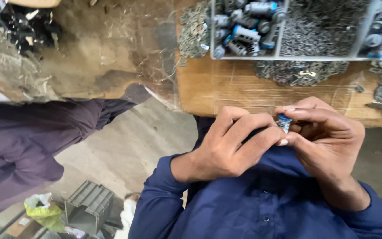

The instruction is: The person assembles small cylindrical key components by inserting metal pins into a blue-and-white housing. They repeatedly pick pins from a tray, insert them into the cylinder, and place the assembled units into a basket.

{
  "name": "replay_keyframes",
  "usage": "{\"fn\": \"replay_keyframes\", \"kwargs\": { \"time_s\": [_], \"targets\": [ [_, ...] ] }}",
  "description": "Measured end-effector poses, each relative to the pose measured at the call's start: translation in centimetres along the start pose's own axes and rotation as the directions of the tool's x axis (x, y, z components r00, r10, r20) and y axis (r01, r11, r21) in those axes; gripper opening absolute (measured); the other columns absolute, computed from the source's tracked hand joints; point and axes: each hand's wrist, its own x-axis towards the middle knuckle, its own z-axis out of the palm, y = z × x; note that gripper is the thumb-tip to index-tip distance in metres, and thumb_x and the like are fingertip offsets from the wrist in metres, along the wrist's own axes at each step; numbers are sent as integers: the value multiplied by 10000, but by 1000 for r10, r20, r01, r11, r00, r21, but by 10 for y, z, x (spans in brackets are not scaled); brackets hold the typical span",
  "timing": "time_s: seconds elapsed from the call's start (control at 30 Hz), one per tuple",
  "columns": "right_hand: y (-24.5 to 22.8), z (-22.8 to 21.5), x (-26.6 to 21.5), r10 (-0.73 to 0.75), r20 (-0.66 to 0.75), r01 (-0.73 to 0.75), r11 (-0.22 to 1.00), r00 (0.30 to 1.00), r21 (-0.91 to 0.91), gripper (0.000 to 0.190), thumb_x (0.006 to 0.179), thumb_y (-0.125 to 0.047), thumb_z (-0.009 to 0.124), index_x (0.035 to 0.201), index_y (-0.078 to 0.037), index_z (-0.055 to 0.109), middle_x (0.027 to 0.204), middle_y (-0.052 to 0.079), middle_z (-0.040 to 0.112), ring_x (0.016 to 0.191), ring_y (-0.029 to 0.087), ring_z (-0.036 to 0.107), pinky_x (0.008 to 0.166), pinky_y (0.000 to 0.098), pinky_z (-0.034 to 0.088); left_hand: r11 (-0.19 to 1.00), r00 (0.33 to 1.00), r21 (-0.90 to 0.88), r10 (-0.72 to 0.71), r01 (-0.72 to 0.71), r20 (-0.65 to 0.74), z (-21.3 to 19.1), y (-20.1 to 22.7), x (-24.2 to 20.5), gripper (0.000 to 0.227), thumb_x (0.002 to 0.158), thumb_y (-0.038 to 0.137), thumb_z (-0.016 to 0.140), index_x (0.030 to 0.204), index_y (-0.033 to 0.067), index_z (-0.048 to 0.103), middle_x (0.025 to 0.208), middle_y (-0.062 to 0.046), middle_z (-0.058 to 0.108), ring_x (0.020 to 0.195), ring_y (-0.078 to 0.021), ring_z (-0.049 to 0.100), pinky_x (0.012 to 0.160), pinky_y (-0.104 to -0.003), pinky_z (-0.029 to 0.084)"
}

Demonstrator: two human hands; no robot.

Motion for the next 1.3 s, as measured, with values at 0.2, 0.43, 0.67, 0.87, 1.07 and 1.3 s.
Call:
{"fn": "replay_keyframes", "kwargs": {
  "time_s": [0.2,0.43,0.67,0.87,1.07,1.3],
  "targets": [
    [0,2,6,16,249,21,989,968,-144,366,765,57,860,1111,52,742,1069,167,726,932,169,686,820,210,574,582,824,-592,-477,557,306,-19,6,-15,244,909,38,800,1115,111,690,1001,-26,561,897,-166,586,833,-273,501],
    [0,11,11,110,127,-138,960,986,242,311,849,122,779,1146,71,701,1162,241,669,927,247,757,793,348,691,793,829,259,-486,552,-277,-23,-28,-25,474,948,204,764,1359,33,601,1091,-123,559,985,-309,532,943,-396,445],
    [-12,8,10,56,64,-68,976,996,207,356,828,98,780,1169,49,691,1176,227,678,904,231,765,772,336,705,827,857,276,-397,490,-329,-28,-19,-39,380,1095,225,720,1448,166,592,1191,-70,600,1081,-235,558,949,-321,493],
    [-8,-3,4,99,66,-108,984,993,144,365,843,141,752,1194,81,674,1156,261,663,917,269,756,777,359,690,788,898,429,-379,441,-225,-29,-21,-32,568,805,283,860,1262,-14,701,1094,-180,574,998,-349,509,888,-419,476],
    [-7,-8,6,44,27,-49,966,999,253,332,878,132,753,1191,58,669,1195,254,655,952,269,747,809,363,691,964,999,263,-44,42,1,-37,-41,-35,337,871,7,849,1174,99,733,1180,-26,650,1117,-259,583,964,-370,528],
    [-2,-5,15,16,61,-27,981,998,190,367,885,111,743,1235,43,657,1207,242,655,973,256,746,799,356,693,964,978,177,-185,199,-95,-26,-42,-38,334,913,18,856,1208,117,736,1142,-22,637,1078,-228,582,880,-311,520]
  ]
}}
